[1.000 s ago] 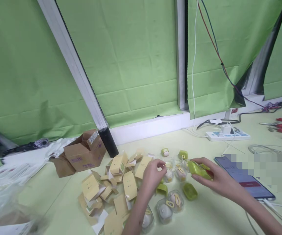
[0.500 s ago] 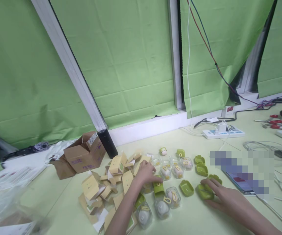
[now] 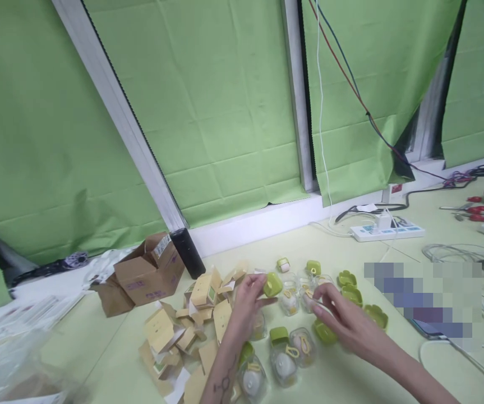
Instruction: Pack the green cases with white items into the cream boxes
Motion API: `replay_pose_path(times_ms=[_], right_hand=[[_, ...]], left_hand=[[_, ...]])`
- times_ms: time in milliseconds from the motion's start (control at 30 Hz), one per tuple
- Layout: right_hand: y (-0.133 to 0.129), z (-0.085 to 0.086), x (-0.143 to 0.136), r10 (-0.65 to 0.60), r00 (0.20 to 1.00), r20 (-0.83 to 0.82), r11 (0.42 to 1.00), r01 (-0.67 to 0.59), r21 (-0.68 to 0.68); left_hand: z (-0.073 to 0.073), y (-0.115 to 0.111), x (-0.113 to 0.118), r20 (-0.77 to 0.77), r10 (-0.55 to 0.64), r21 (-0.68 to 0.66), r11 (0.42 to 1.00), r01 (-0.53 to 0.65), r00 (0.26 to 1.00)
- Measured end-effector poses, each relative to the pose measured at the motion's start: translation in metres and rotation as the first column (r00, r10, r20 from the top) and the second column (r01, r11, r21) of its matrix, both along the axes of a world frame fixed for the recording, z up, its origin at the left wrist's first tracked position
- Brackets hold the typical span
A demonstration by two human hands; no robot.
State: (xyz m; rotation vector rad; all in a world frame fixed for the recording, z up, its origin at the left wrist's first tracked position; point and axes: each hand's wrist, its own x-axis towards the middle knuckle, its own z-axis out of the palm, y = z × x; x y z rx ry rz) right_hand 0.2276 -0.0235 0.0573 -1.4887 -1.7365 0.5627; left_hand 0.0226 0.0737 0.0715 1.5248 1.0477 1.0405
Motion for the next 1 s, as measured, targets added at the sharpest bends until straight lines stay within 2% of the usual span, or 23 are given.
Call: replay_pose_path(times_ms=[67,133,200,300,433,633,767,900,1000], right_hand=[[0.008,0.011,-0.015,0.058,0.994,-0.097,0.998,-0.058,-0.005],[0.017,0.016,-0.026,0.114,0.982,-0.148,0.993,-0.111,0.027],[0.026,0.012,-0.032,0.147,0.978,-0.150,0.987,-0.136,0.083],[0.035,-0.001,-0.036,0.157,0.980,-0.118,0.980,-0.139,0.145],[0.032,-0.013,-0.039,0.187,0.981,-0.058,0.972,-0.176,0.158],[0.022,-0.019,-0.044,0.210,0.968,0.138,0.959,-0.231,0.165],[0.022,-0.023,-0.043,0.214,0.953,0.213,0.948,-0.255,0.188],[0.022,-0.030,-0.045,0.198,0.948,0.250,0.940,-0.255,0.225],[0.023,-0.038,-0.046,0.158,0.935,0.317,0.928,-0.250,0.276]], left_hand=[[-0.001,-0.015,0.008,0.220,0.014,-0.090,0.996,0.006,0.975],[-0.005,-0.029,0.013,0.524,0.064,-0.269,0.959,0.093,0.850],[-0.009,-0.040,0.014,0.686,0.144,-0.397,0.895,0.201,0.713],[-0.015,-0.048,0.012,0.719,0.189,-0.459,0.852,0.252,0.669],[-0.022,-0.050,0.010,0.724,0.197,-0.446,0.865,0.231,0.661],[-0.038,-0.056,0.015,0.712,0.270,-0.460,0.877,0.140,0.648],[-0.038,-0.062,0.015,0.717,0.309,-0.497,0.855,0.149,0.625],[-0.039,-0.065,0.014,0.693,0.321,-0.536,0.828,0.164,0.645],[-0.040,-0.067,0.014,0.716,0.309,-0.523,0.832,0.187,0.626]])
